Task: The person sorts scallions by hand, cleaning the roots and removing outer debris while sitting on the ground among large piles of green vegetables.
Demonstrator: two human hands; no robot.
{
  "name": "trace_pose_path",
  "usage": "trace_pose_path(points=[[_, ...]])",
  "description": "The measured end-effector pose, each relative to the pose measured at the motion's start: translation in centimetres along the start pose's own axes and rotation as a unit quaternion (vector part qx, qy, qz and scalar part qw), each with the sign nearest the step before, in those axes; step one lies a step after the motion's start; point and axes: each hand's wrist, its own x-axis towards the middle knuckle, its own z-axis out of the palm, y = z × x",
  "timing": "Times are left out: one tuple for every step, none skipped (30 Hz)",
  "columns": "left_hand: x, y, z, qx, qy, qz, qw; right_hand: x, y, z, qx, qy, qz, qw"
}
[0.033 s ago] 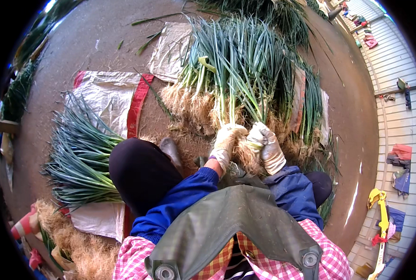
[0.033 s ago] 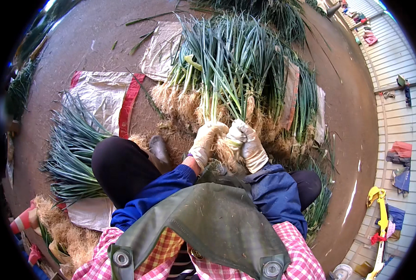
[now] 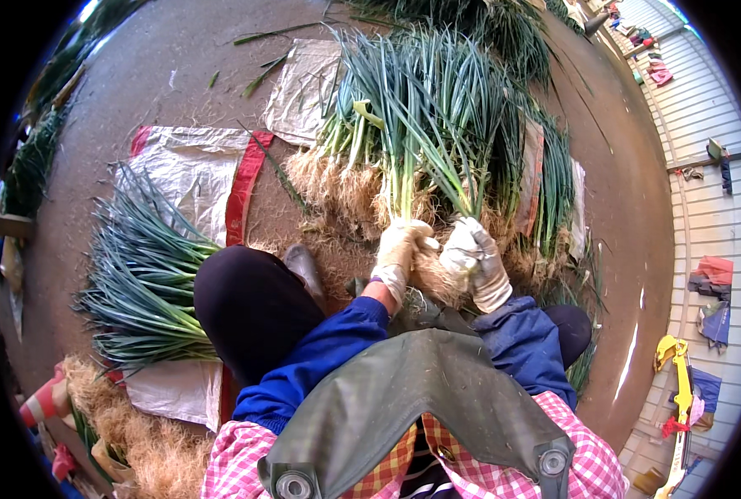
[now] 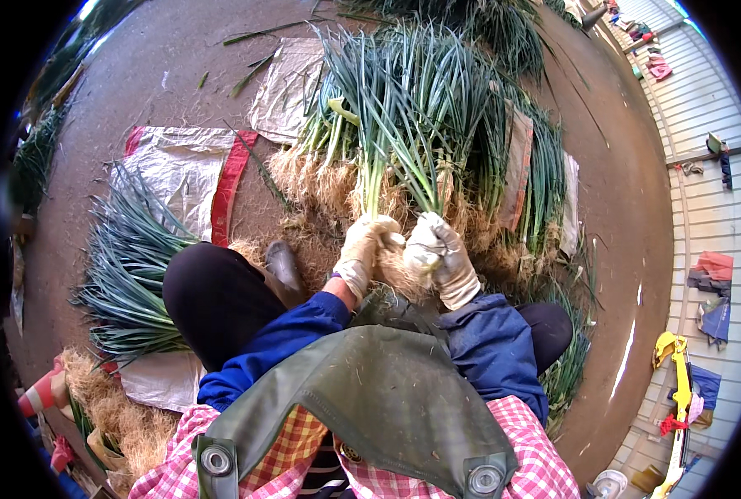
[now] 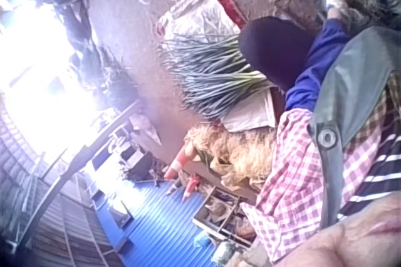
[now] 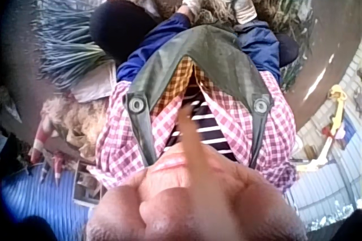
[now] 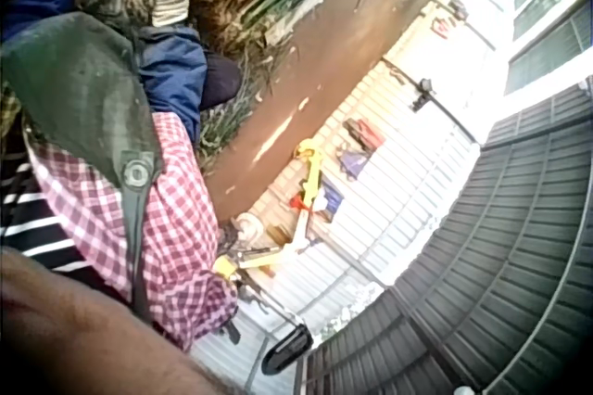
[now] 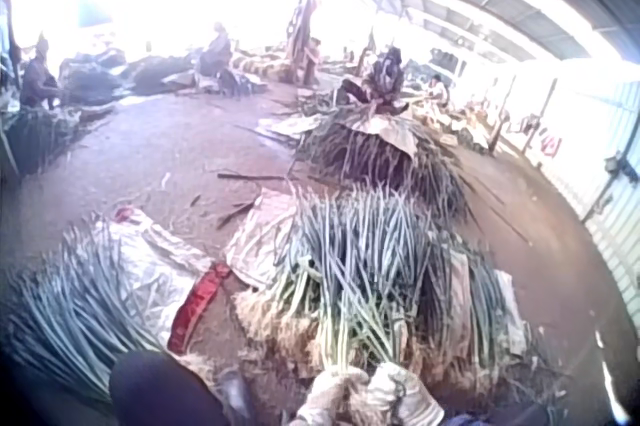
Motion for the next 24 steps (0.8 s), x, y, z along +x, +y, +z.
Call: trace_pose_path(points=[[0.1, 0.2, -1.0, -0.065, 0.009, -0.022, 0.998, -0.5, -0.5, 3.4, 0.015, 0.030, 0.001, 0.999], [-0.3, 1.1, -0.8, -0.129, 0.010, -0.049, 0.990, -0.7, -1.3, 2.9, 0.011, 0.021, -0.028, 0.999], [-0.8, 1.5, 0.1, -0.096, 0.025, -0.045, 0.994, -0.7, -2.1, 2.6, -0.028, 0.008, -0.066, 0.997], [-1.0, 1.9, 0.3, -0.069, -0.019, -0.033, 0.997, -0.2, -2.7, 2.6, -0.064, -0.009, -0.100, 0.993], [-1.1, 1.9, 0.2, -0.042, -0.062, -0.023, 0.997, 0.4, -3.0, 2.5, -0.131, 0.050, -0.106, 0.984], [-1.2, 2.0, 0.2, -0.014, -0.106, -0.014, 0.994, 1.9, -3.1, 2.3, -0.137, 0.033, -0.043, 0.989], [-1.3, 1.9, 0.2, -0.021, -0.113, -0.012, 0.993, 2.6, -2.4, 1.3, -0.198, 0.110, -0.001, 0.974], [-1.0, 1.9, 0.2, -0.035, -0.127, -0.013, 0.991, 3.2, -0.7, -0.1, -0.227, 0.162, 0.018, 0.960], [-0.7, 1.7, 0.1, -0.049, -0.140, -0.014, 0.989, 3.8, 1.0, -1.5, -0.251, 0.213, 0.038, 0.943], [-0.5, 1.8, -0.1, -0.061, -0.149, -0.012, 0.987, 4.5, 3.7, -2.5, -0.243, 0.239, 0.038, 0.939], [-0.7, 1.9, 0.0, -0.045, -0.152, 0.000, 0.987, 5.5, 5.2, -3.7, -0.069, 0.201, 0.031, 0.977], [-0.5, 1.9, 0.0, -0.018, -0.169, 0.010, 0.985, 6.5, 6.9, -5.2, 0.109, 0.157, 0.022, 0.981], [-0.7, 2.0, 0.2, -0.019, -0.167, 0.012, 0.986, 7.4, 8.4, -6.5, 0.284, 0.106, 0.014, 0.953], [-1.2, 2.4, 0.6, -0.021, -0.166, 0.012, 0.986, 7.9, 9.3, -6.8, 0.449, 0.054, 0.004, 0.892], [-1.7, 2.8, 0.8, -0.051, -0.181, -0.012, 0.982, 7.6, 9.3, -7.3, 0.540, 0.054, 0.000, 0.840], [-2.4, 3.7, 0.8, -0.081, -0.191, -0.031, 0.978, 7.6, 9.5, -6.9, 0.626, 0.054, 0.003, 0.778], [-2.6, 4.1, 0.7, -0.089, -0.197, -0.029, 0.976, 6.3, 8.4, -5.0, 0.649, 0.110, 0.012, 0.753], [-2.8, 4.4, 0.7, -0.096, -0.203, -0.028, 0.974, 6.4, 9.2, -5.3, 0.653, 0.085, -0.008, 0.753], [-2.9, 4.4, 1.2, -0.078, -0.208, -0.007, 0.975, 6.3, 9.4, -5.1, 0.655, 0.056, -0.032, 0.753], [-2.9, 4.4, 1.5, -0.061, -0.213, 0.014, 0.975, 6.2, 9.2, -4.9, 0.547, 0.001, -0.045, 0.836], [-2.6, 4.8, 1.4, -0.053, -0.271, 0.014, 0.961, 6.2, 8.9, -4.9, 0.424, -0.048, -0.073, 0.901], [-3.1, 5.3, 1.2, -0.097, -0.236, 0.037, 0.966, 5.3, 6.5, -2.5, 0.195, -0.038, -0.052, 0.979], [-3.8, 6.4, 2.0, -0.132, -0.245, 0.027, 0.960, 5.2, 4.7, -2.7, 0.025, 0.194, 0.005, 0.981], [-4.3, 7.3, 2.3, -0.167, -0.248, 0.019, 0.954, 4.2, 3.8, -2.9, -0.065, 0.235, -0.013, 0.970]])
